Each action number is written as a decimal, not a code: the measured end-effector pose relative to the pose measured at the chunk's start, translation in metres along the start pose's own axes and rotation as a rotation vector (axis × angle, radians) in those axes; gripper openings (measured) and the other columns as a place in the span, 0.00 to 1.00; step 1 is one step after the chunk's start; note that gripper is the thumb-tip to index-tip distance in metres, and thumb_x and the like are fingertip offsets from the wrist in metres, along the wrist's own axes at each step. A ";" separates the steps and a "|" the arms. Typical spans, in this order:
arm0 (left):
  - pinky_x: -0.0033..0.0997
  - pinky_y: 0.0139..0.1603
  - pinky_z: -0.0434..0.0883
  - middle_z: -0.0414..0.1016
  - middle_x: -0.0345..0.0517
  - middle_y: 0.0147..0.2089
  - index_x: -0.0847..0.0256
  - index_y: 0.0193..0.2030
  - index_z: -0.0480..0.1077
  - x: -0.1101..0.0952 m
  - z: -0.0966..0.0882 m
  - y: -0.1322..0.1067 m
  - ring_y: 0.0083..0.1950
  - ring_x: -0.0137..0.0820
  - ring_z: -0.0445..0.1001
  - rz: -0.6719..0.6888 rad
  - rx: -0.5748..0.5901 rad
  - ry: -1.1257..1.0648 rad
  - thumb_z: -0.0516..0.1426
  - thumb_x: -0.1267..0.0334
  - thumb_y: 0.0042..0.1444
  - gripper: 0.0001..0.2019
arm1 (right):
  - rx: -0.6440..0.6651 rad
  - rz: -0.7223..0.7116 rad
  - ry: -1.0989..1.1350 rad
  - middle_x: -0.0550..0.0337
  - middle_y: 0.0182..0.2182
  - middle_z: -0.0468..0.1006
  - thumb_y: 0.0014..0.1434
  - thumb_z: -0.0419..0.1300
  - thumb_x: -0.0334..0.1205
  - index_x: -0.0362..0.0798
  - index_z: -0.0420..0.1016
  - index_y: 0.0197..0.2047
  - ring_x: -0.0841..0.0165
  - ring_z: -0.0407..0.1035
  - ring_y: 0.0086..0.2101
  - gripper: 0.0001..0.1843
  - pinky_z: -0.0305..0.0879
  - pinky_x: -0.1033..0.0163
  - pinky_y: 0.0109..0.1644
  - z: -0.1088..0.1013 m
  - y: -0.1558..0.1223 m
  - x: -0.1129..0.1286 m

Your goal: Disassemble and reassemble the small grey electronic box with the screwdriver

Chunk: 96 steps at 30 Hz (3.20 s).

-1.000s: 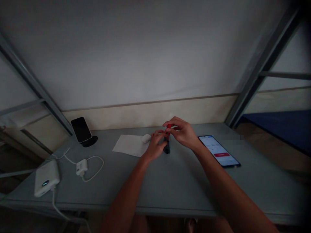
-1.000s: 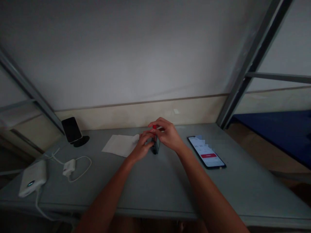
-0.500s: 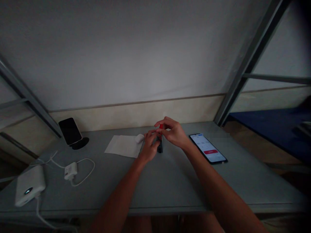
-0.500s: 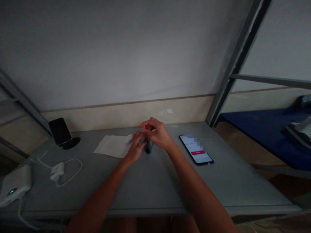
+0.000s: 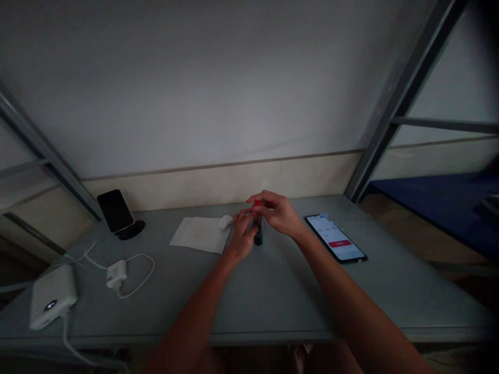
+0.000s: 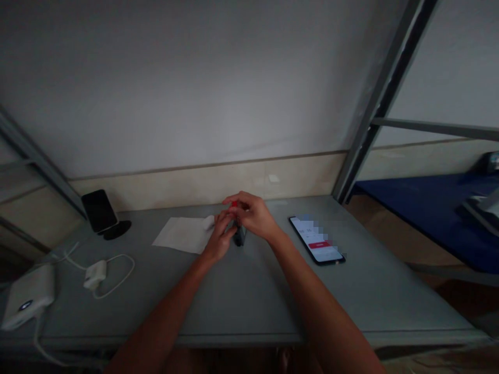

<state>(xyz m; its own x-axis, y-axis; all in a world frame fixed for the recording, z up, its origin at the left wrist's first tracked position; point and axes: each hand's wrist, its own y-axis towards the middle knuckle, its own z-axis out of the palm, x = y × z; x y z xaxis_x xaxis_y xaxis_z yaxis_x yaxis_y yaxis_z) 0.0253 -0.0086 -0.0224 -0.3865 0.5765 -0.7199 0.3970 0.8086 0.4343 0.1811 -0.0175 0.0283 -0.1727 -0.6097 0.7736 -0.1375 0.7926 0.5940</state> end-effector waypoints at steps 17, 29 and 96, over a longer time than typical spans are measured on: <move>0.48 0.64 0.61 0.67 0.52 0.59 0.58 0.56 0.68 -0.006 0.015 -0.014 0.60 0.45 0.63 0.175 0.189 0.256 0.56 0.60 0.62 0.16 | -0.339 -0.013 -0.206 0.56 0.36 0.75 0.63 0.55 0.36 0.48 0.80 0.37 0.67 0.70 0.35 0.11 0.67 0.61 0.41 0.011 -0.009 -0.053; 0.58 0.69 0.54 0.56 0.53 0.69 0.56 0.57 0.66 0.001 0.023 -0.015 0.70 0.51 0.52 0.186 0.183 0.438 0.60 0.49 0.59 0.23 | -0.409 -0.078 -0.281 0.56 0.36 0.76 0.64 0.54 0.38 0.48 0.79 0.37 0.67 0.70 0.35 0.12 0.66 0.62 0.38 -0.002 0.002 -0.028; 0.51 0.74 0.52 0.61 0.44 0.72 0.58 0.68 0.62 0.018 0.015 0.005 0.74 0.39 0.56 -0.060 0.207 -0.493 0.44 0.65 0.60 0.29 | -0.270 0.071 0.189 0.57 0.38 0.80 0.60 0.64 0.45 0.51 0.77 0.44 0.68 0.76 0.34 0.11 0.74 0.61 0.40 0.008 -0.025 0.003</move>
<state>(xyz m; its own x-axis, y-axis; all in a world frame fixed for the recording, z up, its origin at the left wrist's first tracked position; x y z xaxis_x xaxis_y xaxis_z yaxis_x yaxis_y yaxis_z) 0.0329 0.0040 -0.0420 0.0034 0.3664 -0.9304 0.5614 0.7693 0.3050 0.1765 -0.0389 0.0138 0.0151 -0.5616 0.8273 0.1360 0.8208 0.5548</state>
